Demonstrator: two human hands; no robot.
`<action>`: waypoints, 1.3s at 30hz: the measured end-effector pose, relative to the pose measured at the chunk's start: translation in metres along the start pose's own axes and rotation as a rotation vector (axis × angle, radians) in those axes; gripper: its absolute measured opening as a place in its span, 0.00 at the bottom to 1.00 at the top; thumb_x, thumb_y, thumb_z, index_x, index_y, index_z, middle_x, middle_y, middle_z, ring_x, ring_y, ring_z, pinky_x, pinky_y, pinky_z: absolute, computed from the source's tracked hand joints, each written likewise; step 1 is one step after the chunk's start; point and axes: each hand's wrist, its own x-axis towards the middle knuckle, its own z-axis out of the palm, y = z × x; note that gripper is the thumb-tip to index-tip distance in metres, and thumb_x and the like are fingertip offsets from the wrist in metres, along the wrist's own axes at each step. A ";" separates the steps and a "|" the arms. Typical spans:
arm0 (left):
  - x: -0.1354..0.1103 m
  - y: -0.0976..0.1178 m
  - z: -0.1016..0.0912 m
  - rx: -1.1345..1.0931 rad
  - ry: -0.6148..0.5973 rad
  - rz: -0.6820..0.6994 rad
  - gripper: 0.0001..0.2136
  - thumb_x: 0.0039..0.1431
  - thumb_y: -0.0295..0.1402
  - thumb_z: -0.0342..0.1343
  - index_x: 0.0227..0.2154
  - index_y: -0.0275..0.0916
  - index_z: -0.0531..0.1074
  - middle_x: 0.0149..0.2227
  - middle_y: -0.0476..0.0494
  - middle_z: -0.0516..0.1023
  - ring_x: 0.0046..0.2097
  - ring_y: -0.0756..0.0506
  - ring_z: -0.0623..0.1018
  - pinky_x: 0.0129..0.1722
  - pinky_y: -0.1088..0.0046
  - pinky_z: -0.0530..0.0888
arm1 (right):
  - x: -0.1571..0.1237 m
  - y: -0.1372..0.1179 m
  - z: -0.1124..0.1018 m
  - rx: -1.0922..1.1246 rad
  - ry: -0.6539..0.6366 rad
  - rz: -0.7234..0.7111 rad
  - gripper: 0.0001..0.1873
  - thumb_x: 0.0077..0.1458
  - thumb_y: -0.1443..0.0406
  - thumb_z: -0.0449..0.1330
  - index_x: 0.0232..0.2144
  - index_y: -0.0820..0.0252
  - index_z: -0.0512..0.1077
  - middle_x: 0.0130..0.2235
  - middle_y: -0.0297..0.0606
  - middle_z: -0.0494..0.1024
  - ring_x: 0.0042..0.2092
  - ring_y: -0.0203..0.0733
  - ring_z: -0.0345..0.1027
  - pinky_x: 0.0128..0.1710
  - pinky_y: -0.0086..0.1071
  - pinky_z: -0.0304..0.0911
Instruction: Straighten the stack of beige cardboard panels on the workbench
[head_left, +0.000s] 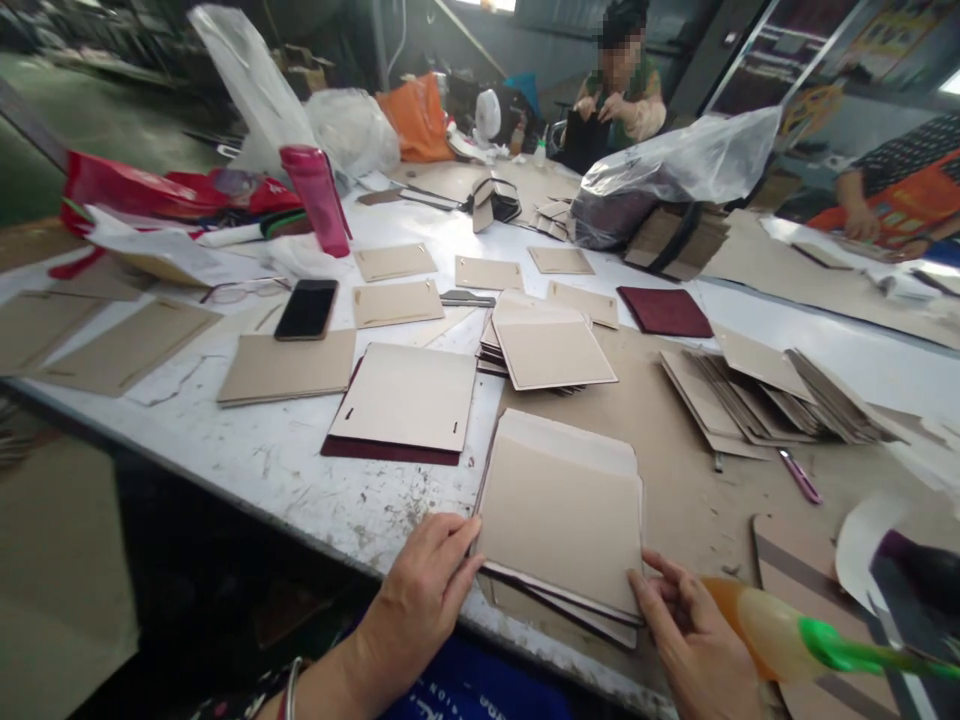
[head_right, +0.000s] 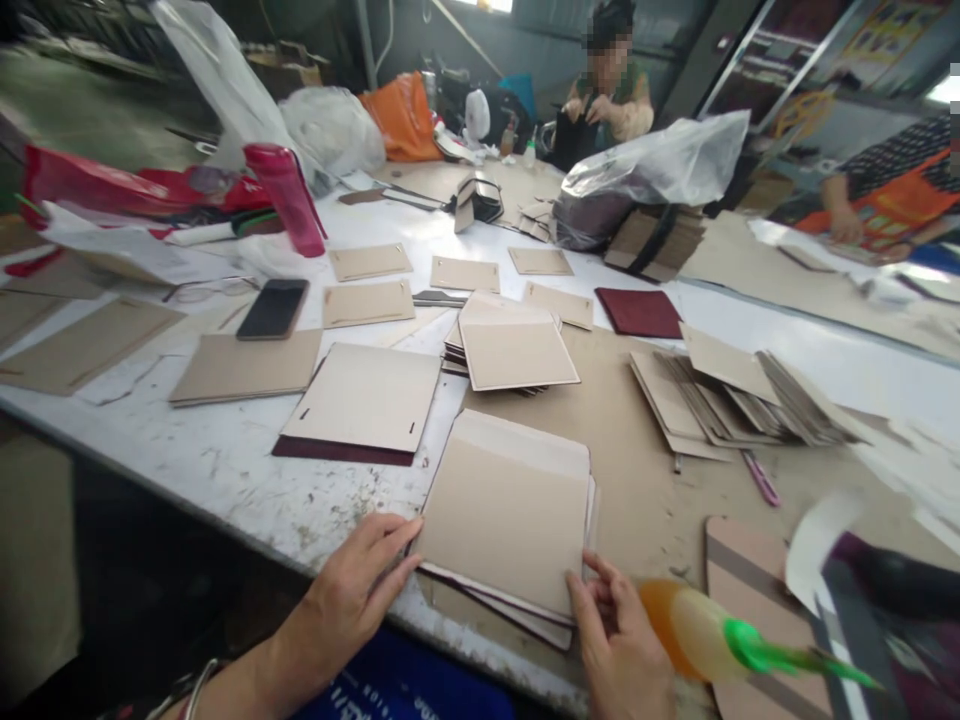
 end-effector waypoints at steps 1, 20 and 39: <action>0.000 0.000 0.000 0.008 -0.004 0.000 0.12 0.61 0.28 0.45 0.47 0.33 0.64 0.38 0.39 0.70 0.41 0.46 0.72 0.42 0.67 0.74 | 0.001 0.001 0.000 -0.007 0.007 0.003 0.32 0.38 0.44 0.56 0.40 0.61 0.71 0.26 0.34 0.73 0.31 0.42 0.69 0.31 0.30 0.66; 0.000 -0.014 0.002 0.102 0.071 0.219 0.14 0.63 0.36 0.43 0.46 0.33 0.66 0.41 0.43 0.71 0.44 0.51 0.73 0.50 0.81 0.67 | -0.008 -0.008 0.011 0.066 0.138 -0.209 0.18 0.48 0.55 0.54 0.35 0.62 0.72 0.24 0.34 0.71 0.26 0.39 0.66 0.30 0.31 0.63; 0.004 -0.010 0.000 0.055 0.057 0.153 0.12 0.61 0.32 0.46 0.47 0.39 0.66 0.39 0.43 0.72 0.42 0.48 0.75 0.42 0.75 0.75 | -0.004 -0.006 0.011 0.009 0.161 -0.225 0.23 0.45 0.48 0.53 0.34 0.59 0.73 0.23 0.35 0.73 0.23 0.41 0.67 0.27 0.32 0.64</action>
